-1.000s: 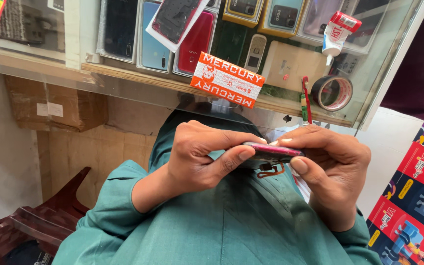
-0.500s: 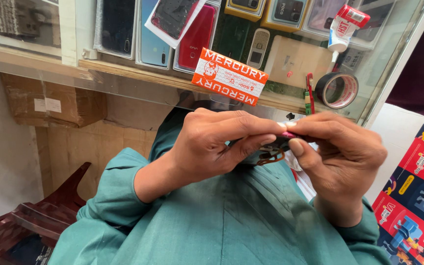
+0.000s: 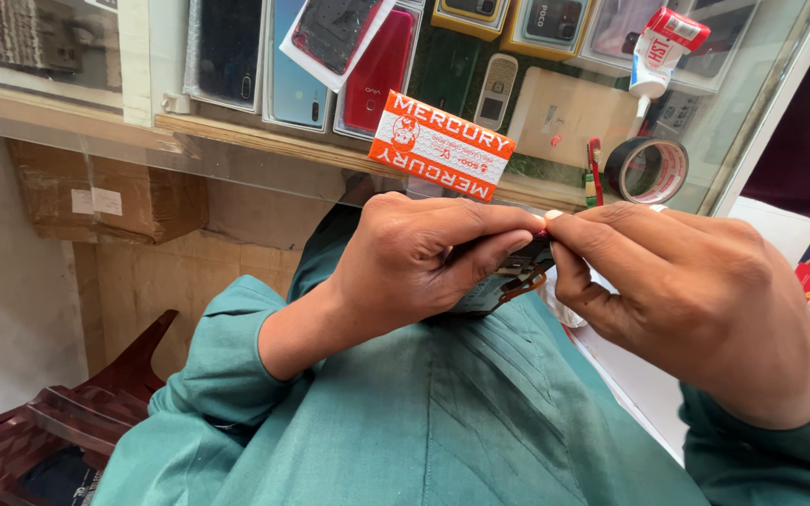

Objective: The person disassembles a smartphone at a glass display counter, using a screwdriver to remove screws and prying open the back cover and battery compartment by hand. They handle the internal frame, reposition the phone, and then apply liquid from a red-capped bottle onto the separated back cover.

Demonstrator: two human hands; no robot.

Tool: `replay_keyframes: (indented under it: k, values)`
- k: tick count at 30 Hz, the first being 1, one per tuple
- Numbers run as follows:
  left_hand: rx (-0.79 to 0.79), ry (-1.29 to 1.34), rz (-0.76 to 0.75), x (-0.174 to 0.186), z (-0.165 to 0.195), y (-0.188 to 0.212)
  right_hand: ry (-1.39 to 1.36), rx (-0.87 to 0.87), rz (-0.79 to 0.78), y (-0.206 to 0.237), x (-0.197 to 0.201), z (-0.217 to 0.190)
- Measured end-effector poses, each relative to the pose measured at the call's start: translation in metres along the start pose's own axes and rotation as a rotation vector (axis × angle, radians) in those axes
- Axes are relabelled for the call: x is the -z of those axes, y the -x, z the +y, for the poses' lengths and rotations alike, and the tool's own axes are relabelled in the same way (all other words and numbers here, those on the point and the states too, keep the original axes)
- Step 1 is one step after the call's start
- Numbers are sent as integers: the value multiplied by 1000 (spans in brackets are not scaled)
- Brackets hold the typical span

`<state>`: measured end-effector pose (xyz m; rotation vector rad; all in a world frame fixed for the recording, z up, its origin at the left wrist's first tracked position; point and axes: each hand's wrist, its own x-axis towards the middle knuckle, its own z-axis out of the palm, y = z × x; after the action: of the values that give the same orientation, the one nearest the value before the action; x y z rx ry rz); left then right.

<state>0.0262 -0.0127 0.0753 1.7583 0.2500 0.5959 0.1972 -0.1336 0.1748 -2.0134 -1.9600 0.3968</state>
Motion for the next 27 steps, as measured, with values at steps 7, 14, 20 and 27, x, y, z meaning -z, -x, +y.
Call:
replay_keyframes:
  k: [7,14,20,27]
  values:
    - [27,-17,15,-2,2,-1,63,77,18,-5,4,1]
    - [23,-27,24,-2,2,0,69,28,45,-4,-3,-1]
    - [5,-30,2,-1,-1,-3,107,18,134,0,-16,-4]
    - [-5,-33,-12,0,0,-4,101,-45,231,6,-25,-6]
